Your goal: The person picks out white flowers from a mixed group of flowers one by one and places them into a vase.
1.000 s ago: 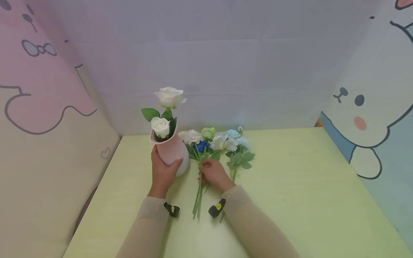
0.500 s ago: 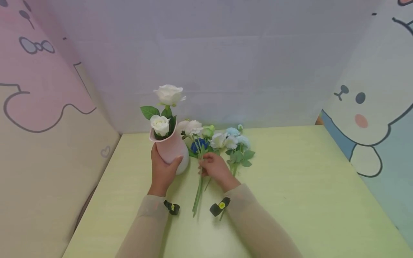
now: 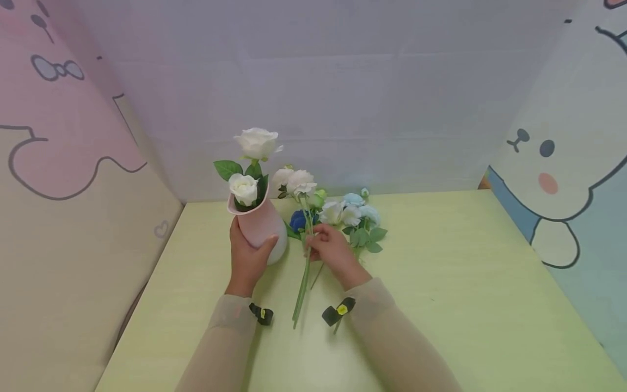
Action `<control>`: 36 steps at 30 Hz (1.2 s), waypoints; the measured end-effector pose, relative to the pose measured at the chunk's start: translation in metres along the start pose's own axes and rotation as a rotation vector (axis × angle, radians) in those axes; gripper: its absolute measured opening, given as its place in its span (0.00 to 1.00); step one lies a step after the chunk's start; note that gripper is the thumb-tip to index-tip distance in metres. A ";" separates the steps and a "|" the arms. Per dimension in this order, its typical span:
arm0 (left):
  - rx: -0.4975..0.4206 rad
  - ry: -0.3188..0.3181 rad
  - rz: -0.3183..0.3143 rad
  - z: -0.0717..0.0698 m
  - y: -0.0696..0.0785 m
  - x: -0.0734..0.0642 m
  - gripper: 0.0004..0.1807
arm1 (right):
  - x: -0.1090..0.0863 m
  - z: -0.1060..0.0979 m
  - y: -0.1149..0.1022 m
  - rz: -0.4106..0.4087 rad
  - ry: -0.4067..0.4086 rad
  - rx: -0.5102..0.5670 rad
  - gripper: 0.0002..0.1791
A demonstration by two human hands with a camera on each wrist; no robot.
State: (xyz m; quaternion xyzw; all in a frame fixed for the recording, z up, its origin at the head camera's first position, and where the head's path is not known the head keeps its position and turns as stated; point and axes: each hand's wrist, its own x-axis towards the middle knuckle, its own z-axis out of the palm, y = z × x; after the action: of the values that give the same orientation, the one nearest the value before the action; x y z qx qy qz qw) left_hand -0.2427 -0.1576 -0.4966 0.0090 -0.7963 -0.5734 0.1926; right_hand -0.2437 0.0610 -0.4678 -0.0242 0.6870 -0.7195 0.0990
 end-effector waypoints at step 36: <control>0.001 0.011 0.023 -0.001 -0.002 0.001 0.56 | -0.012 -0.001 -0.046 -0.178 0.024 0.135 0.15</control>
State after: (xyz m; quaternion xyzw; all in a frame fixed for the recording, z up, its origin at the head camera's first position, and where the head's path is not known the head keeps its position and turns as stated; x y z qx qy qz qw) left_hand -0.2437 -0.1590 -0.4976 0.0033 -0.7955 -0.5707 0.2035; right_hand -0.2367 0.0655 -0.4208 -0.0699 0.6333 -0.7702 0.0278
